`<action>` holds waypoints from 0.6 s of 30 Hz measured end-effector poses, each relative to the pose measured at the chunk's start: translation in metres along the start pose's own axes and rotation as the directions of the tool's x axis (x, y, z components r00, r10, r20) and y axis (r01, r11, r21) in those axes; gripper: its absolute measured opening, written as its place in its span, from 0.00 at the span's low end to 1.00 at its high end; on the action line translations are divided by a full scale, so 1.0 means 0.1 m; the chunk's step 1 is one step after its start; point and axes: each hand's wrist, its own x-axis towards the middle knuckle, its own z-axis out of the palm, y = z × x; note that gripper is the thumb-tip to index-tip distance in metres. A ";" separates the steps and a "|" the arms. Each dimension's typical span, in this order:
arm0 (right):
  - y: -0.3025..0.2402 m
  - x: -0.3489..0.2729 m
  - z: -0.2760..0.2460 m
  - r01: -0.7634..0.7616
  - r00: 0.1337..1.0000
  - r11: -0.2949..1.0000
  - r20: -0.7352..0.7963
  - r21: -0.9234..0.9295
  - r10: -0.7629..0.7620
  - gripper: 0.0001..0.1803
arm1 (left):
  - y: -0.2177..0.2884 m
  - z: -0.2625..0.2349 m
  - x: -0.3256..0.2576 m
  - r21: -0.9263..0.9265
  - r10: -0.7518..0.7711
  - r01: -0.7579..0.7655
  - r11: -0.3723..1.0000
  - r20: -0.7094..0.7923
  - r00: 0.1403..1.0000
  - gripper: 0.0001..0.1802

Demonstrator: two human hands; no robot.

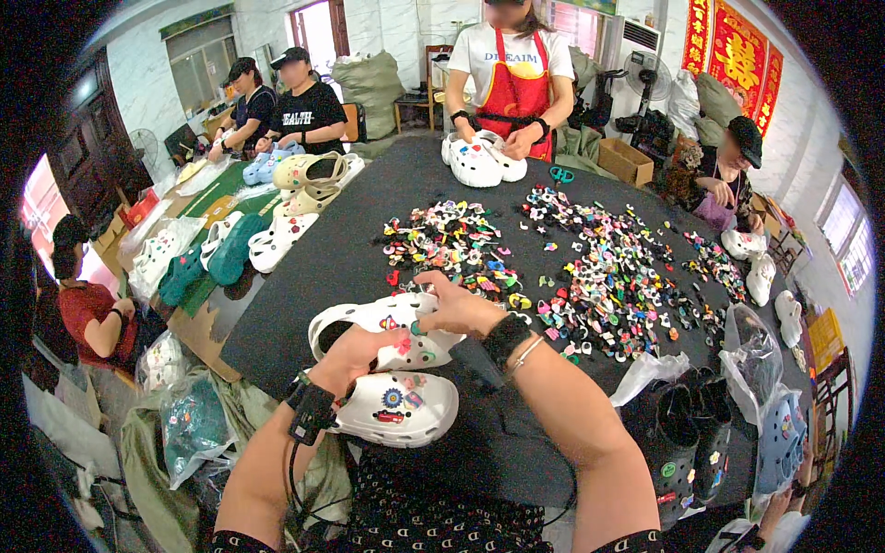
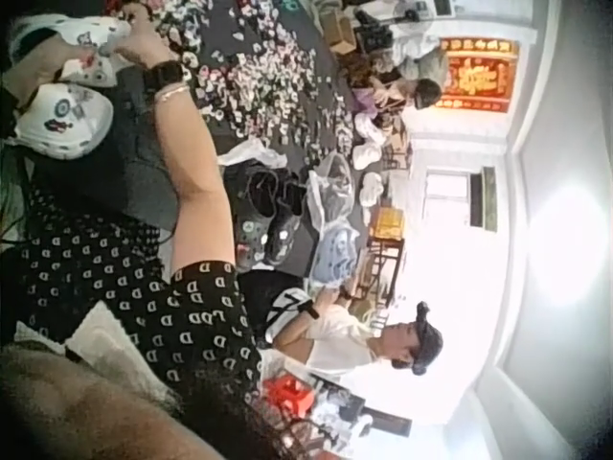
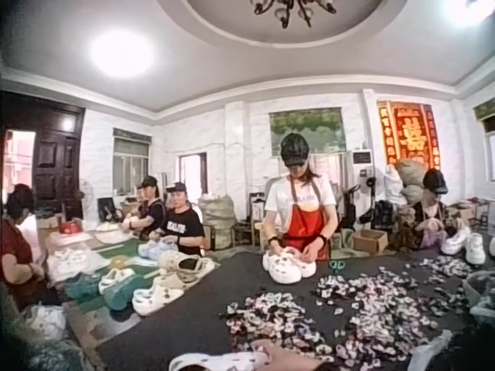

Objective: Attaching decorative charms and pins to foam clog shoes as part of an assembly line process.

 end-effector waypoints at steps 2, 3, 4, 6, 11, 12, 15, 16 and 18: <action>0.01 -0.06 -0.06 -0.039 0.999 0.997 0.022 0.066 0.037 0.56 | 0.01 0.01 0.00 -0.009 -0.029 0.029 1.000 0.029 0.999 0.22; 0.02 -0.06 -0.07 -0.038 0.999 0.997 0.018 0.065 0.037 0.56 | 0.02 0.00 0.00 -0.008 -0.027 0.027 1.000 0.032 0.999 0.22; 0.06 -0.04 -0.08 -0.054 0.999 0.998 0.010 0.045 0.053 0.57 | 0.02 -0.01 0.00 -0.002 -0.032 0.032 0.999 0.038 0.999 0.22; 0.13 -0.03 -0.04 -0.075 0.997 0.993 0.002 0.093 0.075 0.58 | -0.01 -0.01 0.00 0.001 -0.045 0.046 0.999 0.043 0.998 0.23; -0.05 -0.11 0.00 -0.076 0.996 0.997 -0.047 0.026 0.077 0.55 | -0.02 -0.02 0.00 -0.045 -0.019 0.021 0.999 0.064 0.998 0.22; -0.04 -0.09 0.01 -0.086 0.995 0.996 -0.058 -0.010 0.086 0.53 | -0.02 -0.01 -0.01 -0.044 -0.021 0.024 0.999 0.063 0.998 0.22; -0.11 -0.12 0.07 -0.077 0.993 0.995 -0.092 -0.059 0.071 0.49 | -0.02 -0.01 -0.03 -0.016 0.012 -0.011 1.000 0.052 0.999 0.21; -0.15 -0.14 0.08 -0.084 0.993 0.996 -0.090 -0.011 0.083 0.48 | -0.02 -0.01 -0.02 0.012 0.043 -0.043 0.999 0.057 0.997 0.21; -0.15 -0.16 0.12 -0.095 0.991 0.995 -0.091 0.041 0.099 0.48 | 0.03 0.06 -0.07 0.046 0.061 -0.063 0.997 0.035 0.997 0.22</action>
